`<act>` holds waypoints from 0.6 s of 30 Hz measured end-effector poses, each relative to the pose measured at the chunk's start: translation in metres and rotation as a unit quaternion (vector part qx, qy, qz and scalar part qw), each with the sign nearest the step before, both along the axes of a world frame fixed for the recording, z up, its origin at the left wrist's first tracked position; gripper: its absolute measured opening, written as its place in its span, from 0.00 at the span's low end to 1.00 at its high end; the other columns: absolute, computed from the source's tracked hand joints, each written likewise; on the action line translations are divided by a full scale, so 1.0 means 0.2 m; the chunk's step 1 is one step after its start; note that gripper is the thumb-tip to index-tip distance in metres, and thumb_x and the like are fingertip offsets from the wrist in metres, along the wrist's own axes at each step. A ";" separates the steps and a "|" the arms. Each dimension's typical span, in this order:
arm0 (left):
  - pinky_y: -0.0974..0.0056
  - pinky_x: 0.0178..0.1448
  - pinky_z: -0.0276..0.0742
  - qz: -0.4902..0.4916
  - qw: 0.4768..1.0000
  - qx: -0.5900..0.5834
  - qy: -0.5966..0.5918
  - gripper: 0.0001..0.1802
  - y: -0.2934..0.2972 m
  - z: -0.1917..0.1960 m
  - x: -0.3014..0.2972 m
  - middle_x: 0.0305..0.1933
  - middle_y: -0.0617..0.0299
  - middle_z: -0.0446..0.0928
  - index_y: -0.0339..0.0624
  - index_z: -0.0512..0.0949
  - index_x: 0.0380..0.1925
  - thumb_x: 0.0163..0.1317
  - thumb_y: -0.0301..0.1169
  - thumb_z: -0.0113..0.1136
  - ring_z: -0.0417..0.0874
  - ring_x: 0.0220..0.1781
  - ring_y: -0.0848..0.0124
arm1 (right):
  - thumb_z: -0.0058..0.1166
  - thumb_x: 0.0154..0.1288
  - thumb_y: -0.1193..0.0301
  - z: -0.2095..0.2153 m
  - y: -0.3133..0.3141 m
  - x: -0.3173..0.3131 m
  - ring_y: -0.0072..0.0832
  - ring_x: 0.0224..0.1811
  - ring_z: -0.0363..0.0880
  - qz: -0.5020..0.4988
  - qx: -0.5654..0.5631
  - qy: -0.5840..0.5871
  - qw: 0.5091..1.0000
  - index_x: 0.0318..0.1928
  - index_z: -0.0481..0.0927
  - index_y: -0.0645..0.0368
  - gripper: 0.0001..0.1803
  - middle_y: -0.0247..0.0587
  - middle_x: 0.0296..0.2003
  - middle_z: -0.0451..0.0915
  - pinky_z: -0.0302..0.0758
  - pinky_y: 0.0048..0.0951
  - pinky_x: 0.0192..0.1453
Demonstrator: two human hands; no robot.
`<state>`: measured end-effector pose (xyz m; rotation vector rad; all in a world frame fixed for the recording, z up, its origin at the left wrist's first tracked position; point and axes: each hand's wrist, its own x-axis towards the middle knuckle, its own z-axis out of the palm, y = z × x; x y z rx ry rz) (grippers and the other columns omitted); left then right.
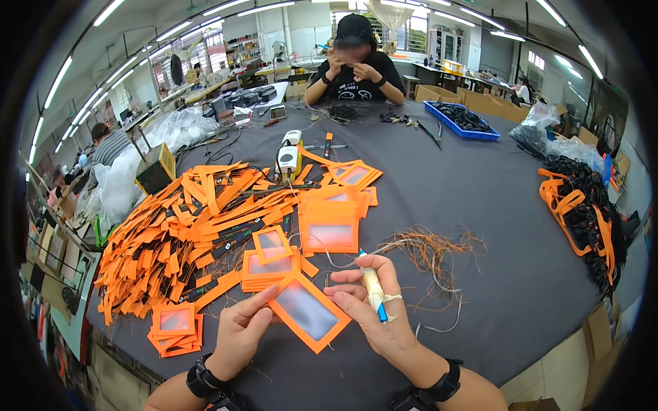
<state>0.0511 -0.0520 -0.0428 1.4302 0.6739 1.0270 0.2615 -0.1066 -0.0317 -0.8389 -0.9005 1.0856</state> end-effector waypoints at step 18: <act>0.65 0.48 0.82 -0.006 0.989 -0.125 -0.074 0.26 0.02 0.02 -0.01 0.48 0.50 0.78 0.35 0.57 0.65 0.68 0.22 0.47 0.83 0.48 0.60 | 0.48 0.62 0.85 0.00 -0.01 -0.03 0.24 0.40 0.80 0.026 -0.019 -0.090 0.995 0.53 0.58 0.60 0.21 0.49 0.43 0.75 0.81 0.27 0.48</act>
